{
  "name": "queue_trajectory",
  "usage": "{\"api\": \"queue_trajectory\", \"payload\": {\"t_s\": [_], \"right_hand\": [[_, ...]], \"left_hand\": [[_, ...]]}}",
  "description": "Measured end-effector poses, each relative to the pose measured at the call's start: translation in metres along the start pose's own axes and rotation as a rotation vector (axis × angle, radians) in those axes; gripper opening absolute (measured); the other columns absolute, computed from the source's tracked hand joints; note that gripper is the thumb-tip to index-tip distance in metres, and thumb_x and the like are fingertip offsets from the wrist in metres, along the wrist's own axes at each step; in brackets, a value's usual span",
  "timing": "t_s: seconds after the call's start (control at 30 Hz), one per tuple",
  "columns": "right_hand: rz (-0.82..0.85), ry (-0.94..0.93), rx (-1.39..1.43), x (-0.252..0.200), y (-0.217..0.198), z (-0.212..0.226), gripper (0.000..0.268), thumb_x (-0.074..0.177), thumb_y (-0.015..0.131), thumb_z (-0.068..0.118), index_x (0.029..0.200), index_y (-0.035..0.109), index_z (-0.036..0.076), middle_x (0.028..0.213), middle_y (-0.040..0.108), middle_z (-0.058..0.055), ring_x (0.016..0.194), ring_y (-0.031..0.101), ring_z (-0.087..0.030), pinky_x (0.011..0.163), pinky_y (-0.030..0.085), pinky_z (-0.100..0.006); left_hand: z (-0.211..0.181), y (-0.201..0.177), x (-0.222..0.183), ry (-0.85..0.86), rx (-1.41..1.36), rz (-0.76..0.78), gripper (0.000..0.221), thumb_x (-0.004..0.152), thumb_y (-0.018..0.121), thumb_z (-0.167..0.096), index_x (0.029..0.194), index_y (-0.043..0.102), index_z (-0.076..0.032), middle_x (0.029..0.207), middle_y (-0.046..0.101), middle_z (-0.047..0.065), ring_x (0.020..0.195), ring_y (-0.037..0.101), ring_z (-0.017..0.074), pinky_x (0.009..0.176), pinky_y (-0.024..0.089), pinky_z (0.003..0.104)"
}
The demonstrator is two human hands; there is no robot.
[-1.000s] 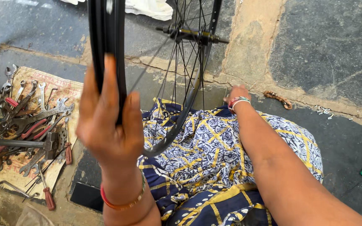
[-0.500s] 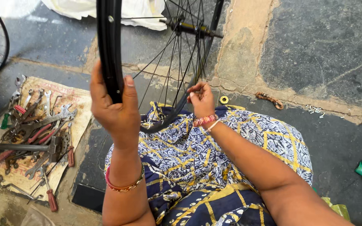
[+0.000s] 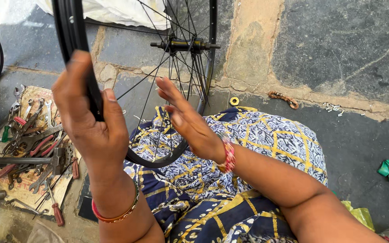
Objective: The person threads spokes into the hub and through the holes in a bicycle rim, using their hands to position and secure the spokes.
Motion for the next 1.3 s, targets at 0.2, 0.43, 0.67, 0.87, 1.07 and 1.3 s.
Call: {"api": "queue_trajectory", "payload": {"t_s": [0.2, 0.43, 0.67, 0.87, 1.07, 1.3], "right_hand": [[0.024, -0.006, 0.145, 0.035, 0.014, 0.002, 0.078, 0.114, 0.04, 0.047, 0.172, 0.003, 0.01, 0.181, 0.011, -0.011, 0.169, 0.014, -0.028, 0.135, 0.02, -0.046], [0.069, -0.029, 0.136, 0.034, 0.017, -0.006, 0.077, 0.115, 0.042, 0.044, 0.172, 0.004, 0.011, 0.177, 0.009, -0.012, 0.17, 0.013, -0.026, 0.136, 0.022, -0.045], [-0.062, -0.116, -0.982, -0.001, -0.051, -0.106, 0.038, 0.105, 0.059, 0.022, 0.14, 0.05, 0.013, 0.133, 0.06, -0.008, 0.117, 0.061, -0.029, 0.103, 0.049, -0.043], [0.18, -0.042, -1.396, -0.001, -0.072, -0.176, 0.049, 0.079, 0.063, 0.003, 0.127, 0.062, 0.013, 0.123, 0.062, -0.012, 0.099, 0.06, -0.031, 0.083, 0.049, -0.044], [0.326, 0.409, -1.535, -0.005, -0.115, -0.206, 0.022, 0.089, 0.064, 0.014, 0.11, 0.07, 0.016, 0.118, 0.062, -0.004, 0.116, 0.061, -0.026, 0.101, 0.049, -0.042], [0.404, 0.404, -1.378, -0.012, -0.101, -0.2, 0.058, 0.075, 0.071, 0.024, 0.131, 0.064, 0.015, 0.152, 0.045, -0.015, 0.135, 0.041, -0.056, 0.096, 0.041, -0.072]], "left_hand": [[0.0, 0.001, 0.008, -0.26, -0.006, 0.143, 0.03, 0.087, 0.074, -0.007, 0.114, 0.071, -0.019, 0.132, 0.041, 0.014, 0.113, 0.054, 0.0238, 0.081, 0.052, 0.028], [-0.006, 0.002, 0.003, -0.034, 0.166, 0.105, 0.022, 0.095, 0.089, -0.015, 0.115, 0.079, -0.012, 0.141, 0.047, 0.017, 0.121, 0.055, 0.0284, 0.096, 0.046, 0.032], [0.0, 0.001, 0.001, 0.01, 0.186, 0.091, 0.018, 0.096, 0.088, -0.015, 0.11, 0.079, -0.009, 0.141, 0.048, 0.018, 0.124, 0.055, 0.0288, 0.097, 0.046, 0.033], [0.006, -0.003, 0.004, -0.066, 0.157, 0.098, 0.015, 0.102, 0.086, -0.018, 0.112, 0.079, -0.009, 0.14, 0.047, 0.017, 0.122, 0.055, 0.0265, 0.098, 0.046, 0.033], [0.025, -0.008, 0.008, 0.003, 0.191, 0.098, 0.013, 0.105, 0.086, -0.016, 0.11, 0.08, -0.007, 0.14, 0.048, 0.016, 0.132, 0.055, 0.0278, 0.106, 0.046, 0.034], [0.039, -0.01, 0.014, 0.012, 0.156, 0.105, 0.016, 0.103, 0.088, -0.019, 0.111, 0.081, -0.006, 0.139, 0.049, 0.015, 0.131, 0.056, 0.0266, 0.105, 0.045, 0.034]]}}
Point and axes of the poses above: each hand's wrist, its own x-axis towards the middle knuckle, its own y-axis out of the palm, z = x × y, the point moved 9 cm from there along x, towards the middle knuckle
